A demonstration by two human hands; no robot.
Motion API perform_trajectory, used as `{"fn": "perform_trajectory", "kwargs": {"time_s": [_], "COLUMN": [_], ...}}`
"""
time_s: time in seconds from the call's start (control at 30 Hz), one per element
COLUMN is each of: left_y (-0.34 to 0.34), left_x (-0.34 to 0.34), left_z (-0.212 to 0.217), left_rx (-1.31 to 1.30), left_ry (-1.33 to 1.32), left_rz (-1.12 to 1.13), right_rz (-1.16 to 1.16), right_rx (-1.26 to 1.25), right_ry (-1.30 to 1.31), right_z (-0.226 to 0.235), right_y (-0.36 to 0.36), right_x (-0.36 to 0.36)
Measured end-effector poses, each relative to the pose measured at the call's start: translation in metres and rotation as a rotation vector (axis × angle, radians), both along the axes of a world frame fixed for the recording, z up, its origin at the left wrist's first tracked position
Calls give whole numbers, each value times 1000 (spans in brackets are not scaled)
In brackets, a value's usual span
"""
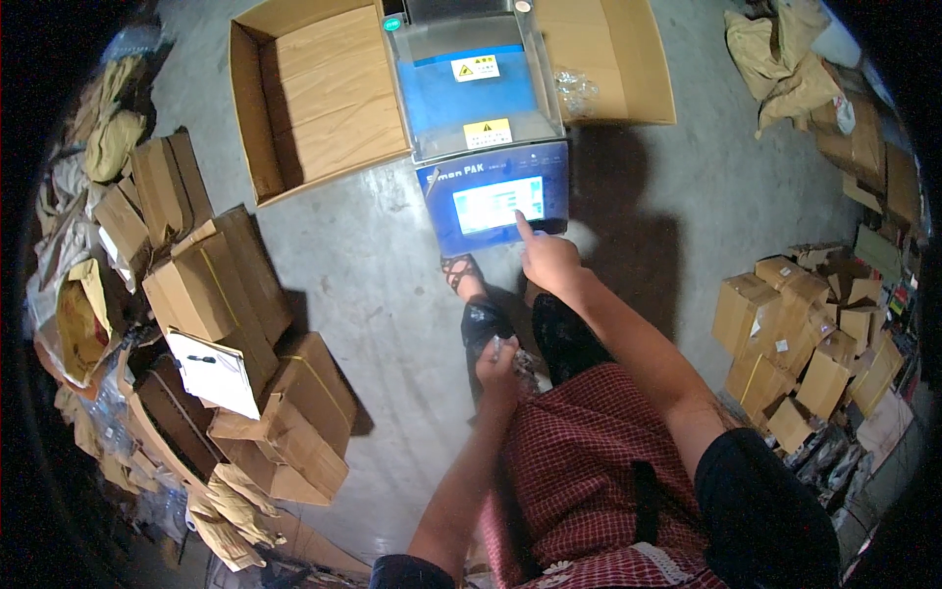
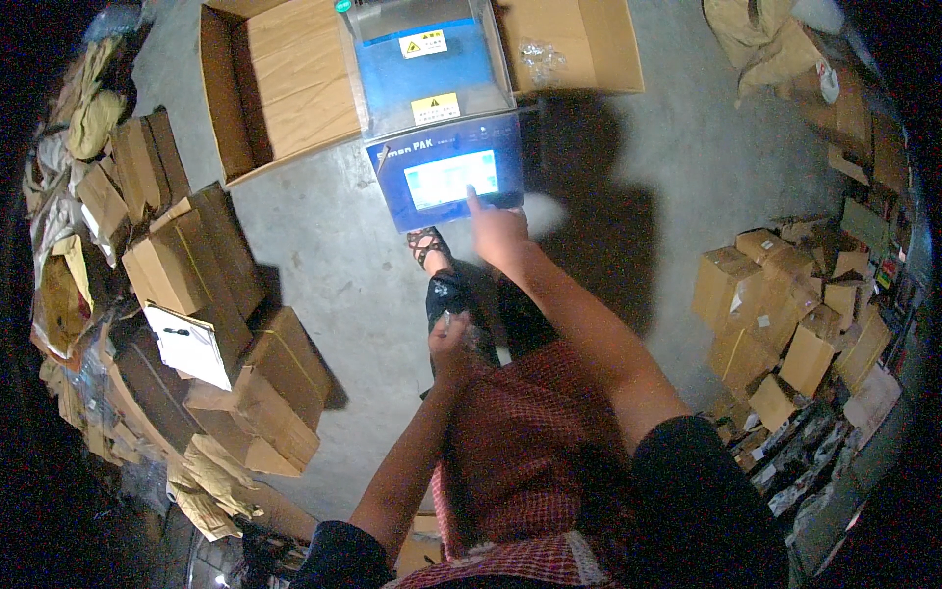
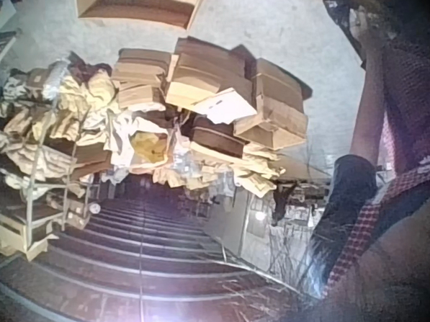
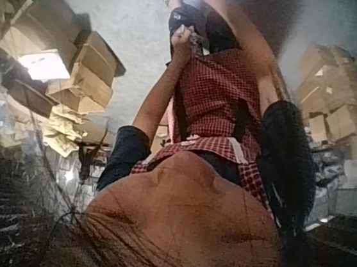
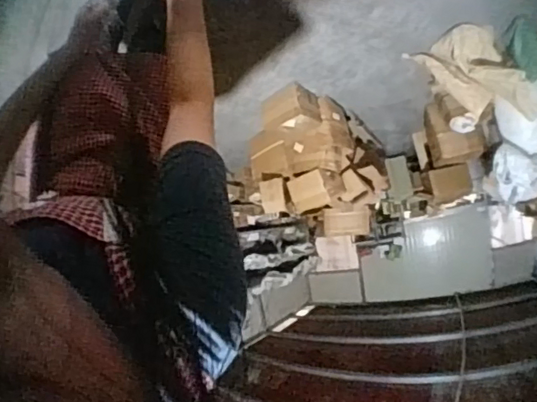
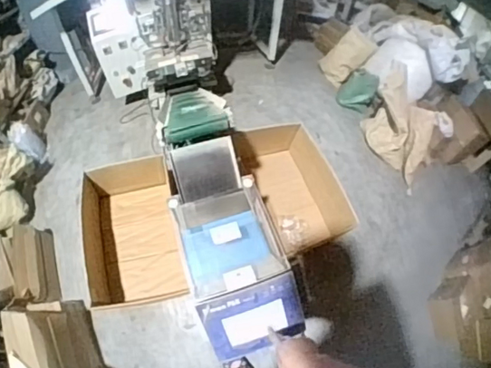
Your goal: The person operates a packaging machine by interacting with a touch screen, pouring small metal components into a vibratory feeder bowl, and gathering filled plastic bags from a box.
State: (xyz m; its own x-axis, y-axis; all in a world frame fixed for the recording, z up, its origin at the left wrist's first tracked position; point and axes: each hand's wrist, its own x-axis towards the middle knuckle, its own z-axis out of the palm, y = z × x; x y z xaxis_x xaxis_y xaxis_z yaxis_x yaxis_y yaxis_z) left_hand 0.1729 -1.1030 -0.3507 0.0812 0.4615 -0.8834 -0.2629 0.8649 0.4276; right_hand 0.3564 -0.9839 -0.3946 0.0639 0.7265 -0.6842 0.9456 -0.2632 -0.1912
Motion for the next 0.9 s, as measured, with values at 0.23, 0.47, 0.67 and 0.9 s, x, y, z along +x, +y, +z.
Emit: {"fn": "perform_trajectory", "kwargs": {"time_s": [0.23,0.47,0.67,0.9], "left_y": [-1,-2,-2,-2], "left_x": [-1,1,1,0], "left_z": [-2,-3,-4,-5], "left_rx": [46,28,28,40], "left_ry": [-13,30,36,54], "left_rz": [24,3,14,10], "right_rz": [-9,-20,-44,-30], "right_rx": [2,-7,-90,-20], "right_ry": [9,3,53,73], "right_z": [-4,-1,3,3], "right_y": [7,11,17,8], "right_x": [-6,-6,-7,-13]}}
